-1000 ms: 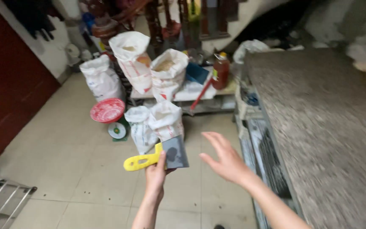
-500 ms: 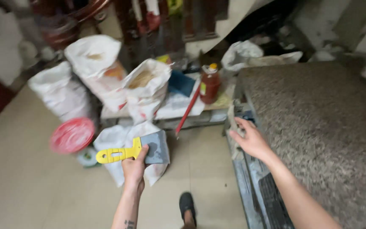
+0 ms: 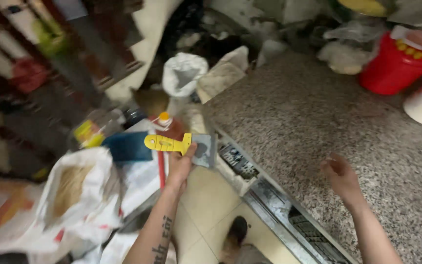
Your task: Clean a granite countertop with a scraper, wash the tool, and then add water to an industrial dough mixer.
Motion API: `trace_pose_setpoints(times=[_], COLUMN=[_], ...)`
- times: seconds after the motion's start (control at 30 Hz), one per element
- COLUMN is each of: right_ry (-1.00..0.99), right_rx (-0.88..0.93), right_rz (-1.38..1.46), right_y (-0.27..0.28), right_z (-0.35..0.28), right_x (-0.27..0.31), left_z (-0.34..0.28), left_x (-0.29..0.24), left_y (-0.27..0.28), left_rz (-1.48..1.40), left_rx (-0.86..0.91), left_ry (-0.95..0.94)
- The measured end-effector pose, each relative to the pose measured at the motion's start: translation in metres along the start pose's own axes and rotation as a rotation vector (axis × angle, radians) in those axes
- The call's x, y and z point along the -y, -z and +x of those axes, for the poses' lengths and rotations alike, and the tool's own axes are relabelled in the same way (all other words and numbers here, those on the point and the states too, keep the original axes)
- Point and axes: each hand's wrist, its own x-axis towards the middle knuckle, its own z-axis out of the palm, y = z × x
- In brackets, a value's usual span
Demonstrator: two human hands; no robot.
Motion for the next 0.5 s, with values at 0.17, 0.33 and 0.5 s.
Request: trace_pose_setpoints(times=[0.17,0.33,0.5], right_ry=[-0.130,-0.157,-0.261], right_rx=[-0.142,-0.210,-0.257], right_rz=[0.061,0.088,0.084], right_y=[-0.005,-0.019,-0.025], right_z=[0.042,0.084,0.080], right_x=[0.006,0.009,0.037], left_z=[0.139,0.229,0.296], left_x=[0.076,0.078,0.052], left_y=[-0.036,-0.052,-0.062], left_rz=[0.218,0.308,0.477], left_rx=[0.058,0.125,0.262], left_ry=[-0.030,-0.130,-0.208])
